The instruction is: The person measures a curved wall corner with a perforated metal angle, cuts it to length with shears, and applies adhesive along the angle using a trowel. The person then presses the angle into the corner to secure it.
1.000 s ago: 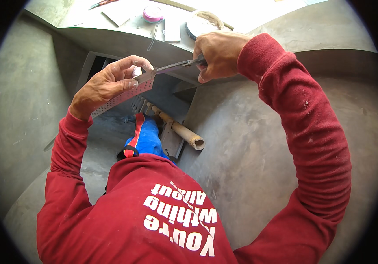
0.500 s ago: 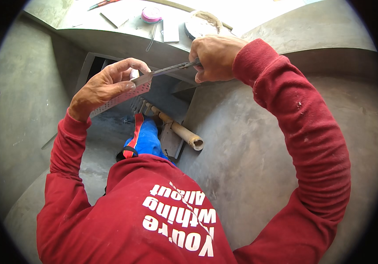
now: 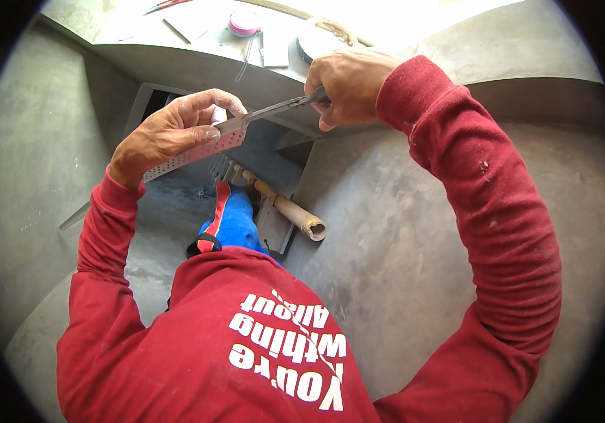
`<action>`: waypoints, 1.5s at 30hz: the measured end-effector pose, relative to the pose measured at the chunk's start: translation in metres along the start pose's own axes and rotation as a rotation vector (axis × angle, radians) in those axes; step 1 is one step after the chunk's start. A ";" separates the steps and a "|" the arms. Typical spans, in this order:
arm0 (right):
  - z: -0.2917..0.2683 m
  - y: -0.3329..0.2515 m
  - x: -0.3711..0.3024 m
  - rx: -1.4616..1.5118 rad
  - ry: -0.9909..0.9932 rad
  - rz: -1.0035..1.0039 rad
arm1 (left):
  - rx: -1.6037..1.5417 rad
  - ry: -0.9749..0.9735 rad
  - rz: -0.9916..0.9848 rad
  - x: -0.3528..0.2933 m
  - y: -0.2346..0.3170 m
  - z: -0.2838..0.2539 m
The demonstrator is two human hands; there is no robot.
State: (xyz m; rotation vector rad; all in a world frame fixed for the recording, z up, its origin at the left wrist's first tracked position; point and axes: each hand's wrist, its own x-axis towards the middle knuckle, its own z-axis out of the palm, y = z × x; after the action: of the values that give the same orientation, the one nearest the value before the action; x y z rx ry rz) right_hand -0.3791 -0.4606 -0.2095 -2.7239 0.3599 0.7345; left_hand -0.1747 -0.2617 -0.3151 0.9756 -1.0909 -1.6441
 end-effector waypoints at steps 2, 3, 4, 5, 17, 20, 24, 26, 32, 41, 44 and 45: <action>0.000 0.002 0.001 0.016 -0.023 -0.007 | 0.013 0.000 -0.005 0.001 0.001 -0.001; -0.001 0.003 0.002 -0.001 -0.042 0.010 | 0.020 -0.001 -0.006 0.001 0.001 -0.001; -0.001 0.003 0.002 0.022 -0.050 0.013 | 0.016 0.003 0.000 0.001 0.002 -0.002; -0.002 0.004 0.003 0.030 -0.058 0.024 | 0.012 0.007 0.007 0.001 0.003 -0.002; -0.002 0.003 0.005 0.055 -0.043 0.084 | 0.029 0.023 -0.013 0.000 0.006 -0.009; -0.001 0.004 0.005 0.025 -0.032 0.097 | 0.055 0.017 0.002 0.003 0.005 -0.010; 0.003 0.004 0.001 0.017 0.008 0.066 | 0.059 0.023 -0.009 0.005 0.004 -0.009; 0.010 0.001 0.002 0.018 0.124 0.040 | 0.028 0.034 -0.023 0.002 0.006 -0.009; 0.008 0.006 0.005 0.024 0.101 0.020 | 0.046 0.052 -0.017 -0.002 0.010 -0.011; 0.004 0.009 0.004 0.076 0.116 -0.044 | 0.064 0.026 0.018 0.001 0.010 -0.016; 0.006 0.012 0.005 0.073 0.099 -0.015 | 0.073 0.039 0.017 0.002 0.011 -0.015; 0.006 0.013 0.006 0.068 0.108 -0.033 | 0.063 0.045 0.010 0.002 0.012 -0.014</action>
State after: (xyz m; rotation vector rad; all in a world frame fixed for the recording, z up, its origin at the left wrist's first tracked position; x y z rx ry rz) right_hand -0.3814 -0.4716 -0.2205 -2.7044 0.3560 0.5578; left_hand -0.1598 -0.2693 -0.3086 1.0409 -1.1210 -1.5807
